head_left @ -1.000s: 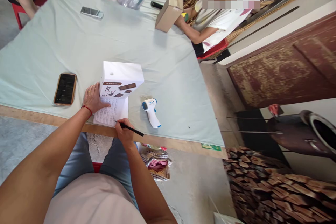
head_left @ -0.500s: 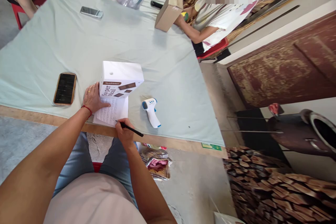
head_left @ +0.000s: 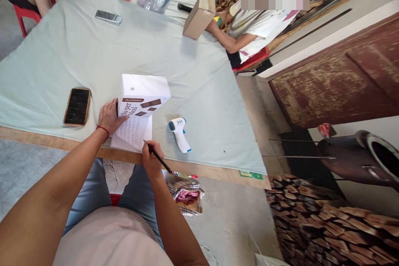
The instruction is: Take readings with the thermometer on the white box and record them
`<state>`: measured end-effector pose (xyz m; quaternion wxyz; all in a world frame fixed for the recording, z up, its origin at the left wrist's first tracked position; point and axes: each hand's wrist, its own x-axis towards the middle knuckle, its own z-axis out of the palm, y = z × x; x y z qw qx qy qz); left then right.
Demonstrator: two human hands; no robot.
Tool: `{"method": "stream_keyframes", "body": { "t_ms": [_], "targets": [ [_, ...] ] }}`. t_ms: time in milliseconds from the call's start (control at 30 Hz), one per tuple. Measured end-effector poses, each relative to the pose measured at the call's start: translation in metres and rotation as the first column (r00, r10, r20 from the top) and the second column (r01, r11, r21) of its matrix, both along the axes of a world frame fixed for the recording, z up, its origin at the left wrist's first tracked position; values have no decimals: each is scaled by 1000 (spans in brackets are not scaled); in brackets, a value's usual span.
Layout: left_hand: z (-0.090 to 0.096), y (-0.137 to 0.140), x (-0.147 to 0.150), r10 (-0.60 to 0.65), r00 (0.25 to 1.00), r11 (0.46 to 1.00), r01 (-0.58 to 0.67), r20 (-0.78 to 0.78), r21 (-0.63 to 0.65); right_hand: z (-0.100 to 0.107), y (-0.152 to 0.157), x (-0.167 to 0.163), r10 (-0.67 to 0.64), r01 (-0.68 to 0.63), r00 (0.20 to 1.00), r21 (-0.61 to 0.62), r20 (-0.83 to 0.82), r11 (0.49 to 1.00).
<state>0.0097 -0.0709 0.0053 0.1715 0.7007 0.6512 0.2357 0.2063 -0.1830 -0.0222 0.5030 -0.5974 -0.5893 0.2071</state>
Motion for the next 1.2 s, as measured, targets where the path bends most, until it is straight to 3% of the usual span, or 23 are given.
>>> {"method": "stream_keyframes", "body": {
  "t_ms": [100, 267, 400, 500, 567, 667, 800, 933, 1067, 1133, 1200],
  "targets": [
    [-2, 1, -2, -8, 1000, 1000, 7, 14, 18, 3, 13, 18, 18, -28, 990, 69, 138, 997],
    [-3, 1, -6, 16, 997, 997, -22, 74, 74, -7, 49, 41, 64, -59, 904, -24, 422, 998],
    [-2, 1, -11, 42, 994, 992, -54, 104, 111, -9, 61, 43, 18, -23, 875, 4, 484, 1000],
    [-3, 1, -13, 50, 994, 991, -62, 98, 123, -4, 58, 52, -204, 191, 849, 77, 487, 978],
    [-4, 1, -14, 50, 994, 989, -63, 95, 134, -2, 56, 65, -358, 398, 774, 39, 522, 917],
    [-5, 0, -13, 60, 994, 988, -72, 86, 136, -1, 57, 89, -312, 491, 737, -157, 599, 857],
    [-6, -2, -13, 78, 994, 989, -88, 79, 119, 4, 60, 99, -191, 383, 851, -328, 489, 864],
    [-7, -3, -14, 63, 993, 988, -76, 98, 133, 17, 54, 61, -133, 123, 991, -307, -12, 944],
    [-9, -2, -16, 65, 993, 988, -78, 99, 137, 33, 52, 3, 87, -172, 951, -273, -296, 947],
    [-10, -1, -16, 71, 993, 987, -84, 96, 139, 38, 55, -18, 164, -252, 930, -245, -328, 936],
    [-11, -1, -16, 64, 994, 987, -77, 94, 144, 39, 57, -31, 183, -234, 945, -170, -269, 957]
  ]
}}
